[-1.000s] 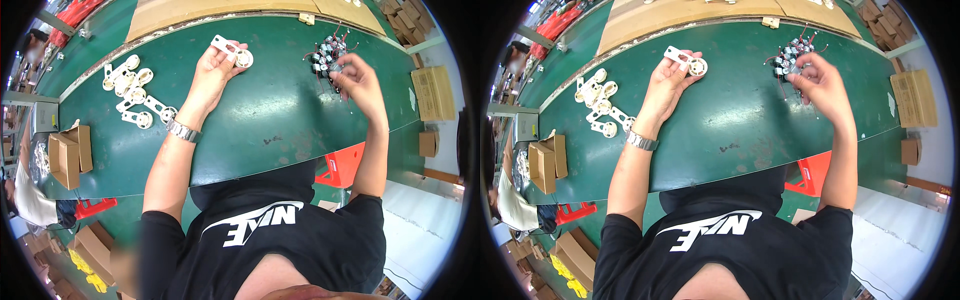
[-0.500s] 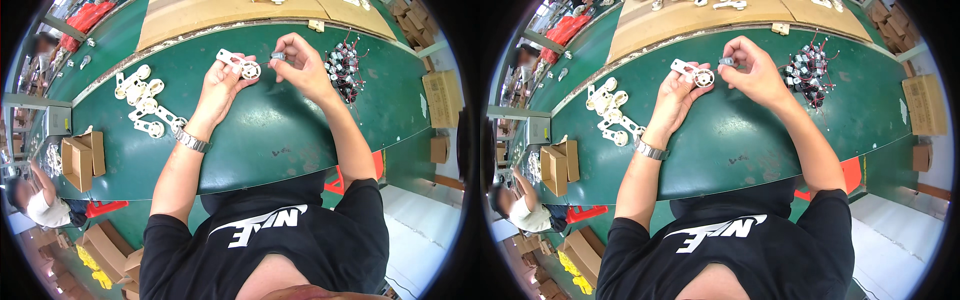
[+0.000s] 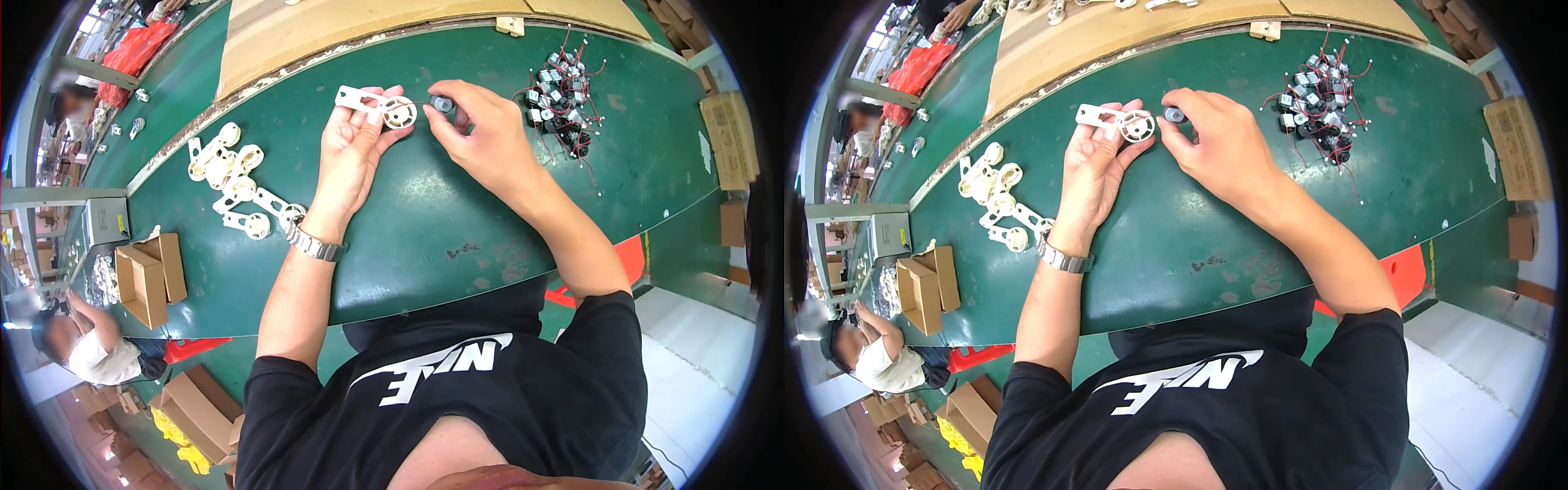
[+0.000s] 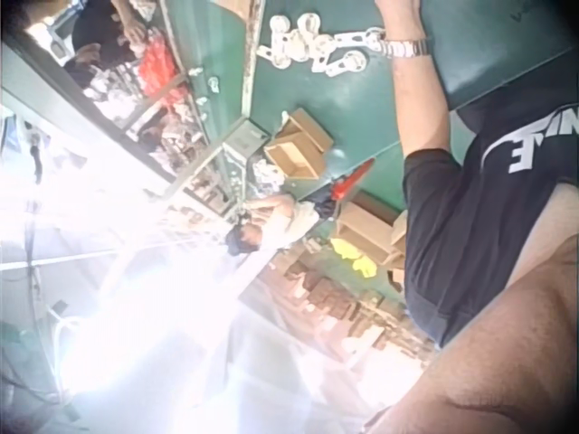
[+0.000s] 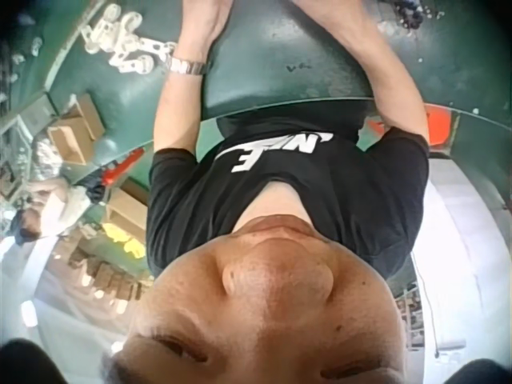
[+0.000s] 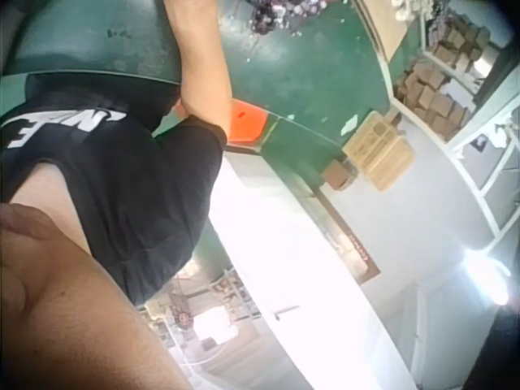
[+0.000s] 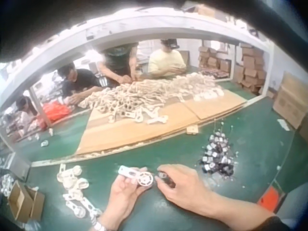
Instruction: Assembling small electronic units by inserting small motors with attached wires into plastic housings.
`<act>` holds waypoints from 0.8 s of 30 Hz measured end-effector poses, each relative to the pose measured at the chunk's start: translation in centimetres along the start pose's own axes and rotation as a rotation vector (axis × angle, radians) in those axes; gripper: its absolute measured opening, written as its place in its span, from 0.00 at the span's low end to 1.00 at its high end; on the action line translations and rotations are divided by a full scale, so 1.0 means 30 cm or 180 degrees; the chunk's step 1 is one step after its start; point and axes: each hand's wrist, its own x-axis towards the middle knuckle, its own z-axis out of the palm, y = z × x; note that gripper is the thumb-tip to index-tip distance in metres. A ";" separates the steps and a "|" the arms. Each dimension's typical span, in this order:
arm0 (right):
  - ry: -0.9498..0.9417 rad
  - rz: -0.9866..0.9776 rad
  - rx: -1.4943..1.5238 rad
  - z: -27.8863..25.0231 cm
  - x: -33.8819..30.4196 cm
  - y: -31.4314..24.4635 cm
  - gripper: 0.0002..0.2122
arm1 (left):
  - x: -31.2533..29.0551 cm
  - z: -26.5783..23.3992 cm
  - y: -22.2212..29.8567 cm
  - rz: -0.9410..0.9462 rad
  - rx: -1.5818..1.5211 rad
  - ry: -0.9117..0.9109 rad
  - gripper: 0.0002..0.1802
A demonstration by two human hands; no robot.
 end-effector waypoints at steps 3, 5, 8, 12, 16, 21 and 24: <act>0.0068 -0.0125 -0.0243 0.005 -0.007 -0.009 0.10 | -0.002 0.002 0.000 0.0046 0.0050 -0.0037 0.17; -0.0189 0.0340 0.0033 0.001 -0.006 -0.023 0.10 | -0.003 0.002 0.000 0.0060 0.0053 -0.0040 0.17; 0.0108 0.0376 0.0115 0.027 -0.016 0.001 0.08 | -0.003 0.005 -0.001 0.0068 0.0060 -0.0060 0.17; 0.0086 0.0613 0.0182 0.018 -0.011 -0.003 0.07 | -0.004 0.006 0.001 0.0070 0.0076 -0.0065 0.17; -0.0247 0.0602 0.0421 0.008 -0.009 -0.025 0.09 | -0.003 0.000 -0.002 0.0110 0.0078 -0.0118 0.18; -0.0193 0.0242 0.1101 0.048 -0.022 -0.008 0.11 | -0.005 0.011 -0.005 0.0146 0.0175 -0.0126 0.17; -0.0256 0.0133 0.0576 0.039 -0.029 0.007 0.13 | -0.002 0.006 -0.014 0.0260 0.0337 -0.0218 0.17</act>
